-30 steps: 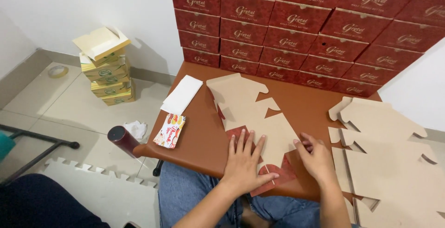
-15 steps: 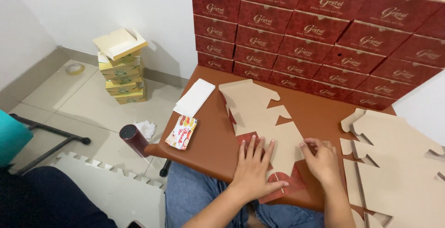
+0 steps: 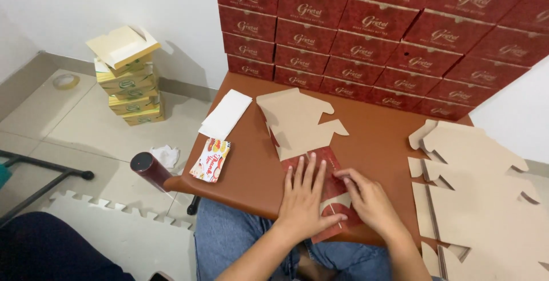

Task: Assembling small cardboard boxes from flat templates and stacking them.

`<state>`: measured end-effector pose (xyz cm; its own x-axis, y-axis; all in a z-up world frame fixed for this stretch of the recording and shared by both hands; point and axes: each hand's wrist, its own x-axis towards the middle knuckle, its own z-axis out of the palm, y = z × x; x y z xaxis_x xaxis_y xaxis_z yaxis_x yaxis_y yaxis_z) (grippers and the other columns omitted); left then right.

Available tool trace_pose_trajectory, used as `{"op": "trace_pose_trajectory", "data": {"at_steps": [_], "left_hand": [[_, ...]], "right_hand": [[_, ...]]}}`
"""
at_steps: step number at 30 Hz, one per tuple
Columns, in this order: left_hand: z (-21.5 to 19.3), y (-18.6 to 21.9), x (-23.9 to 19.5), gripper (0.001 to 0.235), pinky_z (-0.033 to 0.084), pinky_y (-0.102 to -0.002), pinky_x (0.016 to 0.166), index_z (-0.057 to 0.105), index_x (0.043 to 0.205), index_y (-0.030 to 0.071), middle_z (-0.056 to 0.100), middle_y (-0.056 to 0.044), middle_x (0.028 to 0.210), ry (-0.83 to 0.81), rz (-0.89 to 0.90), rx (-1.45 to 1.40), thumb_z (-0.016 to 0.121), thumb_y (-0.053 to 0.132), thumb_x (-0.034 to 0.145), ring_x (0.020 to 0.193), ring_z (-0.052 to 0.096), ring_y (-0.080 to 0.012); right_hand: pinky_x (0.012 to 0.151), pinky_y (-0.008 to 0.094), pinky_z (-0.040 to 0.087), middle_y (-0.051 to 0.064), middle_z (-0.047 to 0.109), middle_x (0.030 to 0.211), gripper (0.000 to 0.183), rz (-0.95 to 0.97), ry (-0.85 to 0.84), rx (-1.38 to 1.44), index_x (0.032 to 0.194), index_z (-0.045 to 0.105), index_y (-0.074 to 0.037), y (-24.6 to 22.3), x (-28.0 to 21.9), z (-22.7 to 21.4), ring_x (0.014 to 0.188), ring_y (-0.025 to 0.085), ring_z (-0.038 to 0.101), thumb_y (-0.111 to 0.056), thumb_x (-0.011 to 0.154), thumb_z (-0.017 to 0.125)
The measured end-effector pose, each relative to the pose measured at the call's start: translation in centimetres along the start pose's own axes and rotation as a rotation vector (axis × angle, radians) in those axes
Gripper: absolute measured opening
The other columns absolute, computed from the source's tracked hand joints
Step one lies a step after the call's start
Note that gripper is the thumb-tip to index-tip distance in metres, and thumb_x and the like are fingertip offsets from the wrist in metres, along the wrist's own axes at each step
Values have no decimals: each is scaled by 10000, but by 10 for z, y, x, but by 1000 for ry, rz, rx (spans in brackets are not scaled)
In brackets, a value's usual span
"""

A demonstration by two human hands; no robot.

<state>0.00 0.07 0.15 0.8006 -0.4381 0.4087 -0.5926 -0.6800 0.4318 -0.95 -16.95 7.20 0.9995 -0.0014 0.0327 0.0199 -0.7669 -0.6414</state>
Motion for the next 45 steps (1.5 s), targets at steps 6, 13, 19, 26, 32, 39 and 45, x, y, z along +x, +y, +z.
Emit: {"op": "trace_pose_trajectory", "data": {"at_steps": [6, 13, 19, 26, 32, 39, 45], "left_hand": [[8, -4, 0, 1105, 31, -644, 1165, 407, 1442, -145, 397, -367, 1478, -28, 27, 69, 562, 749, 810, 1462, 227, -500], [10, -5, -1, 1111, 6, -633, 1162, 381, 1454, -153, 340, -371, 1524, -67, 26, 69, 533, 749, 823, 1488, 161, -498], [9, -6, 0, 1109, -5, -646, 1151, 375, 1462, -153, 354, -418, 1480, -89, 25, 57, 533, 745, 831, 1479, 162, -524], [10, -6, 0, 1114, 10, -655, 1146, 372, 1458, -160, 362, -409, 1476, -72, 24, 37, 525, 746, 828, 1469, 176, -528], [8, -6, -1, 1104, 13, -652, 1150, 370, 1462, -151, 344, -390, 1501, -66, 27, 38, 533, 730, 817, 1476, 156, -524], [6, -4, -3, 1091, 12, -658, 1146, 381, 1446, -176, 322, -427, 1491, -29, 39, -44, 530, 701, 814, 1461, 160, -547], [4, -5, 0, 1113, -8, -672, 1129, 349, 1460, -185, 258, -458, 1509, -81, 22, -38, 467, 727, 832, 1476, 99, -558]], "right_hand": [[860, 383, 556, 65, 668, 1089, 262, -270, 101, -207, 1091, 676, -71, 19, 40, 23, 961, 277, 676, -19, 847, 594], [864, 453, 491, 166, 567, 1212, 503, -85, 327, -727, 1303, 646, -41, 68, 100, 60, 1049, 345, 562, -378, 940, 559], [923, 474, 432, 193, 511, 1359, 686, -114, 258, -627, 1550, 355, -20, 57, 102, 61, 1100, 372, 511, -383, 981, 480], [1050, 468, 480, 235, 501, 1451, 726, -310, 68, 0, 1511, 216, -109, 17, 88, 50, 1351, 357, 518, 97, 834, 378], [879, 439, 575, 105, 693, 1276, 436, -251, 61, -118, 1309, 483, -119, 5, 104, 50, 1131, 314, 689, 7, 893, 450], [849, 429, 521, 107, 723, 1136, 322, -240, 404, -491, 1210, 589, -81, 24, 150, 87, 1032, 297, 697, -189, 909, 626], [996, 498, 440, 93, 623, 1345, 504, -172, 260, -186, 1385, 463, -136, 22, 155, 85, 1195, 306, 609, -81, 899, 584]]}}
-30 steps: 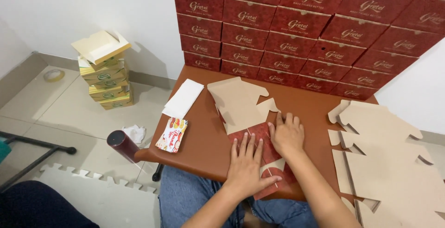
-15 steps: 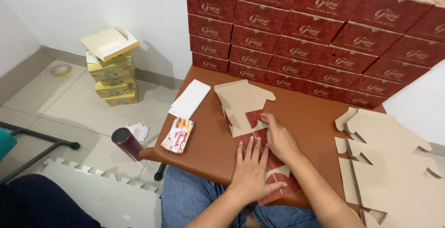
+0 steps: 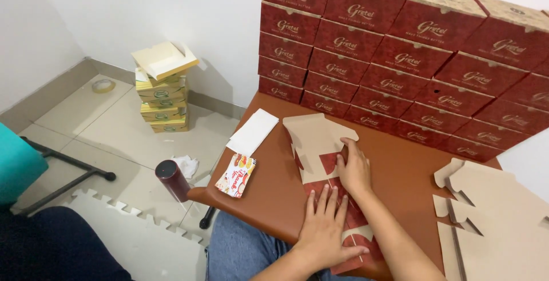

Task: Assembling small cardboard boxes from flat templates and stacking them.

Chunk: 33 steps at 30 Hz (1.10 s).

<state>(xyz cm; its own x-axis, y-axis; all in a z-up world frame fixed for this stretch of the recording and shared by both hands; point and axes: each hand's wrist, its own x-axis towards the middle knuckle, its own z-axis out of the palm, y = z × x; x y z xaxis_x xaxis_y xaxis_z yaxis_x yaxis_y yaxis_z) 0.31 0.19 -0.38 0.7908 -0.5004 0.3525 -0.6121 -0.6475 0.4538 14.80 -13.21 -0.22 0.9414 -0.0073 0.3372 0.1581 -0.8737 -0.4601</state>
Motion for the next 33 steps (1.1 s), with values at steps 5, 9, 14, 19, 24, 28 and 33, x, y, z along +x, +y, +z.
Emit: {"op": "trace_pose_trajectory", "data": {"at_steps": [5, 9, 14, 19, 24, 28, 33], "left_hand": [[6, -3, 0, 1119, -31, -684, 1123, 353, 1461, -181, 243, -455, 1521, 7, 6, 10, 411, 752, 845, 1477, 85, -560], [2, -2, 0, 1094, -23, -685, 1128, 364, 1454, -187, 295, -444, 1497, 6, 12, -15, 411, 730, 858, 1465, 127, -563], [4, -2, 0, 1102, -37, -682, 1128, 331, 1468, -184, 231, -449, 1530, -38, -9, -3, 400, 729, 857, 1485, 72, -556], [5, -2, 1, 1095, -28, -682, 1123, 345, 1460, -189, 232, -460, 1522, -9, 6, -4, 421, 724, 861, 1473, 91, -564], [8, -4, 2, 1104, -32, -683, 1116, 336, 1474, -168, 221, -452, 1527, -53, 0, 61, 478, 716, 828, 1469, 78, -566], [16, -6, 2, 1075, -14, -649, 1140, 368, 1475, -140, 300, -397, 1519, -16, -1, 99, 454, 734, 854, 1469, 134, -516], [0, -20, 16, 911, 236, -526, 1018, 469, 1462, -9, 370, -305, 1531, -83, -18, 177, 314, 731, 953, 1370, 324, -451]], "right_hand": [[1027, 440, 501, 183, 591, 1351, 603, -40, 20, 287, 1351, 388, -53, 0, 4, -3, 1277, 320, 594, 101, 798, 574], [881, 520, 558, 268, 624, 1280, 553, -93, -148, 82, 1307, 359, -31, 4, 9, 8, 1173, 438, 636, 119, 779, 424], [972, 532, 520, 184, 534, 1445, 558, -35, -349, -54, 1400, 358, -86, -20, 39, 0, 1183, 394, 622, 74, 867, 390], [1001, 512, 498, 200, 646, 1257, 587, -38, -395, -97, 1423, 357, -70, -32, 73, 11, 1192, 378, 612, 75, 858, 422], [886, 517, 501, 208, 658, 1151, 584, -20, -413, 3, 1332, 400, -139, -24, 85, 18, 1067, 401, 638, 96, 805, 495], [1126, 495, 418, 240, 412, 1541, 796, -91, -426, 197, 1510, 299, -109, -12, 62, -28, 1407, 405, 429, 120, 757, 415], [928, 386, 579, 88, 642, 1325, 418, 12, -232, 207, 1377, 517, -130, -47, -48, -149, 1150, 244, 674, -193, 964, 526]]}}
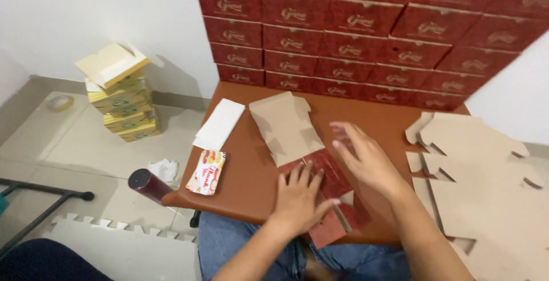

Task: Assembling small cardboard boxes from flat templates and stacking them.

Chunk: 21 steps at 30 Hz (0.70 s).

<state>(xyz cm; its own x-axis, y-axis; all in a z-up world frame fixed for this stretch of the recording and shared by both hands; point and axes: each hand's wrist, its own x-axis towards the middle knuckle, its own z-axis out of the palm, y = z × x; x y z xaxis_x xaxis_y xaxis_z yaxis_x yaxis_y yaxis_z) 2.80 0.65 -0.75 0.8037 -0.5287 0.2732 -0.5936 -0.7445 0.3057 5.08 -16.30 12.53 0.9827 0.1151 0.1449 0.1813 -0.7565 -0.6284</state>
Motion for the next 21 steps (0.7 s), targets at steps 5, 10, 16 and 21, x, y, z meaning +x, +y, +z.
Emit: {"op": "trace_pose_trajectory", "data": {"at_steps": [5, 10, 16, 21], "left_hand": [[-45, -23, 14, 462, 342, -465, 1038, 607, 1300, 41, 505, -193, 1429, 2, 159, -129, 591, 311, 925, 1280, 438, -373], [-64, -19, 24, 525, 337, -477, 1134, 613, 1290, 109, 481, -157, 1451, -9, 267, -112, 543, -11, 783, 1420, 371, -381], [-88, -12, 32, 370, 306, -484, 1166, 723, 998, 146, 502, -86, 1453, -121, 301, -119, 626, -41, 694, 1461, 321, -358], [-90, -25, 37, 234, 313, -460, 1167, 731, 931, 133, 514, -77, 1408, -94, 294, 63, 619, 20, 760, 1466, 322, -351]], "right_hand": [[607, 263, 522, -22, 673, 910, 335, 218, 92, -67, 1136, 724, -167, 5, -142, -4, 674, 115, 645, -351, 862, 663], [732, 289, 521, 4, 625, 854, 492, 269, 174, -16, 992, 758, -143, 28, -198, 74, 786, 157, 656, -496, 669, 873], [851, 362, 367, 43, 589, 1033, 496, -97, 512, -275, 1133, 719, -176, 23, -187, 133, 913, 202, 535, -430, 723, 829], [865, 379, 385, 82, 595, 1028, 606, -133, 557, -284, 1124, 623, -77, 16, -169, 133, 915, 247, 540, -515, 752, 815]]}}
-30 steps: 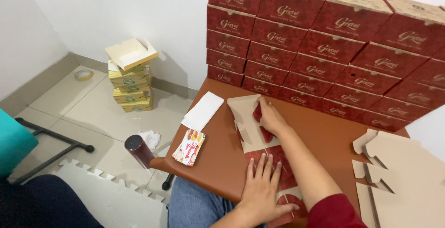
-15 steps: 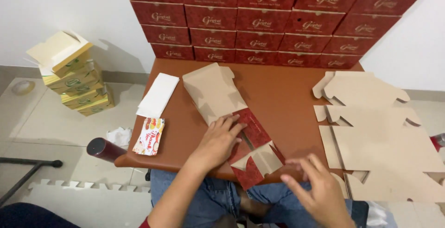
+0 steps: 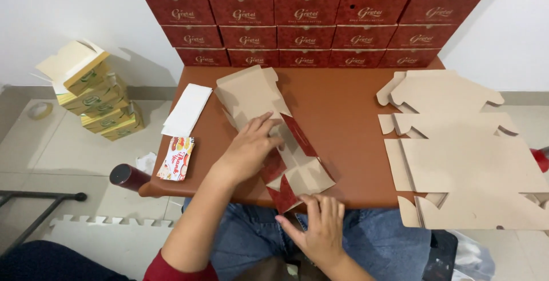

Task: Assembling small cardboard boxes from flat templates and stacking them.

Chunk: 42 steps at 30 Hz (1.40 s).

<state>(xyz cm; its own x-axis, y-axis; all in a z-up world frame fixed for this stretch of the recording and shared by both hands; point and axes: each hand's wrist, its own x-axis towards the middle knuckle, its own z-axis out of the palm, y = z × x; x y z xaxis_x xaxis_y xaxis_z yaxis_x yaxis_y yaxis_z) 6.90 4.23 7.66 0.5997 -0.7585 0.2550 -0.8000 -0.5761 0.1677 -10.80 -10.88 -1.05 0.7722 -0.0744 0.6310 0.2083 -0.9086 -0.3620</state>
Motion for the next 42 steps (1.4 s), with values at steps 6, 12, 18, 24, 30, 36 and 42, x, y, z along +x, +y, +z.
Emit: {"op": "trace_pose_trajectory", "data": {"at_steps": [6, 12, 18, 24, 30, 36, 42], "left_hand": [[11, -16, 17, 113, 280, -480, 1162, 715, 847, 109, 542, -114, 1381, -55, 35, 102, 649, 86, 759, 1452, 345, -355], [-25, 26, 10, 76, 253, -545, 1131, 664, 913, 112, 675, -25, 966, -16, 1, -59, 668, 116, 837, 1046, 592, -233], [-8, 67, 4, 112, 329, -439, 1055, 642, 913, 70, 707, -53, 929, 74, 36, -216, 562, 142, 946, 895, 633, -242], [5, 62, 4, 119, 289, -456, 1062, 670, 971, 148, 683, -42, 806, -45, 31, -194, 561, 190, 992, 894, 682, -208], [2, 59, 3, 129, 332, -425, 1067, 684, 931, 124, 675, -37, 794, -50, 58, -309, 569, 133, 988, 894, 683, -224], [-13, 65, 0, 241, 201, -593, 1162, 719, 963, 62, 693, -123, 851, -47, 88, -405, 494, 146, 984, 972, 669, -297], [4, 85, -8, 184, 118, -655, 1180, 729, 1033, 97, 718, -76, 916, 58, 160, -147, 571, 61, 944, 994, 655, -243]], "right_hand": [[866, 380, 332, 21, 574, 1006, 169, -11, 78, 46, 882, 710, -128, -8, 9, 6, 875, 211, 497, -212, 761, 793], [970, 397, 355, -7, 646, 1132, 123, 84, 162, -10, 931, 712, -142, 88, 5, -11, 1025, 196, 488, -218, 839, 741], [1003, 387, 326, -51, 672, 1123, 180, -26, 105, -111, 1023, 760, -194, 103, 25, -51, 1105, 195, 518, -132, 857, 727], [874, 358, 361, -55, 620, 895, 24, -150, 201, -258, 946, 738, -232, 89, 36, -44, 924, 171, 564, -221, 930, 724], [910, 363, 390, -60, 690, 884, 50, -261, 219, -162, 935, 733, -217, 74, 49, -41, 914, 166, 626, -174, 911, 724], [878, 364, 419, -33, 683, 866, 114, -307, 34, -8, 910, 711, -181, 59, 69, -63, 915, 191, 637, -100, 951, 643], [857, 372, 414, 28, 623, 997, 320, -317, -31, -199, 1103, 657, -141, 80, 88, -73, 969, 231, 590, 25, 923, 451]]}}
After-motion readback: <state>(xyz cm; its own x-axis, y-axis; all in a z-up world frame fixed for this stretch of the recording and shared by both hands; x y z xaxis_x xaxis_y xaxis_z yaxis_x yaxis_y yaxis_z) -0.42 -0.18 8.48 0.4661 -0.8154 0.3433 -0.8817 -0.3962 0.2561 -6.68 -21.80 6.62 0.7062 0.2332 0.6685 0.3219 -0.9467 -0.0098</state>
